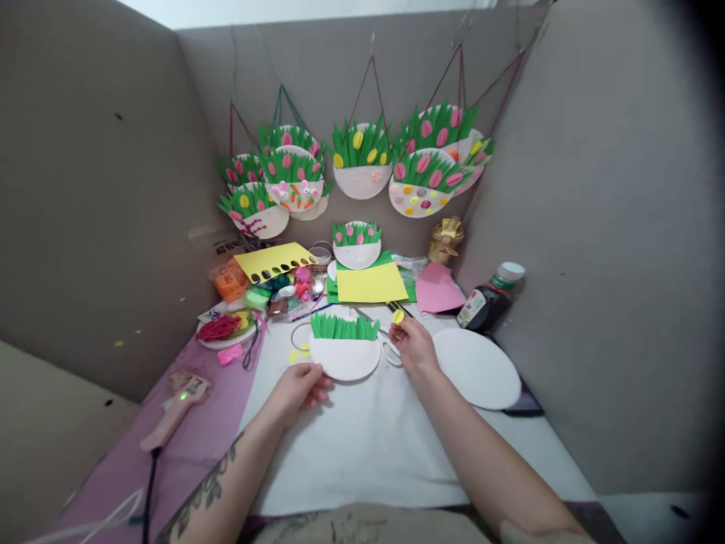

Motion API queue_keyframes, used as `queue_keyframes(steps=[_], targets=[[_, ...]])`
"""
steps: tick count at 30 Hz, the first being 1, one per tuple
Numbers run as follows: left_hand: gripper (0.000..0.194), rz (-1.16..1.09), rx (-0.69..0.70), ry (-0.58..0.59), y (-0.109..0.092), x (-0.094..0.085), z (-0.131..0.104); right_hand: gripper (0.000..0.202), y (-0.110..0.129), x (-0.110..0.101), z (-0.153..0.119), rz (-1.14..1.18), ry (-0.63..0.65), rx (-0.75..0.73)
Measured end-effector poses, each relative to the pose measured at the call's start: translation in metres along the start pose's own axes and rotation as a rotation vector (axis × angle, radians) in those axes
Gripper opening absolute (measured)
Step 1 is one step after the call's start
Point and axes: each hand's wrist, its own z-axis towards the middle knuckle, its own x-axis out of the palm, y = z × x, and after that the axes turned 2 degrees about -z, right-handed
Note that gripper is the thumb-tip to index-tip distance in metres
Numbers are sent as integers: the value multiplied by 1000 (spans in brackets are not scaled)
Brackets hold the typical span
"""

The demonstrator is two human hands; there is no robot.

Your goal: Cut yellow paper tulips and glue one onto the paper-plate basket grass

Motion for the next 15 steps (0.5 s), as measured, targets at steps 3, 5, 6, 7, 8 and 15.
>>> queue_keyframes(steps=[3,5,6,7,8,15], targets=[[34,397,107,-106,-1,-13,-5,17,-1,2,-6,-69,64,33],[33,610,240,-196,0,-15,-7,18,-2,4,-11,-136,105,64],[34,681,299,-224,0,-14,-7,17,-2,5,-14,-162,122,76],[38,736,333,-243,-1,-12,-7,17,-3,6,-16,-181,140,84],[42,787,342,-254,-1,-9,-7,17,-3,7,-18,-196,158,87],[40,979,263,-197,-5,1,-9,16,-6,4,-18,-302,170,13]])
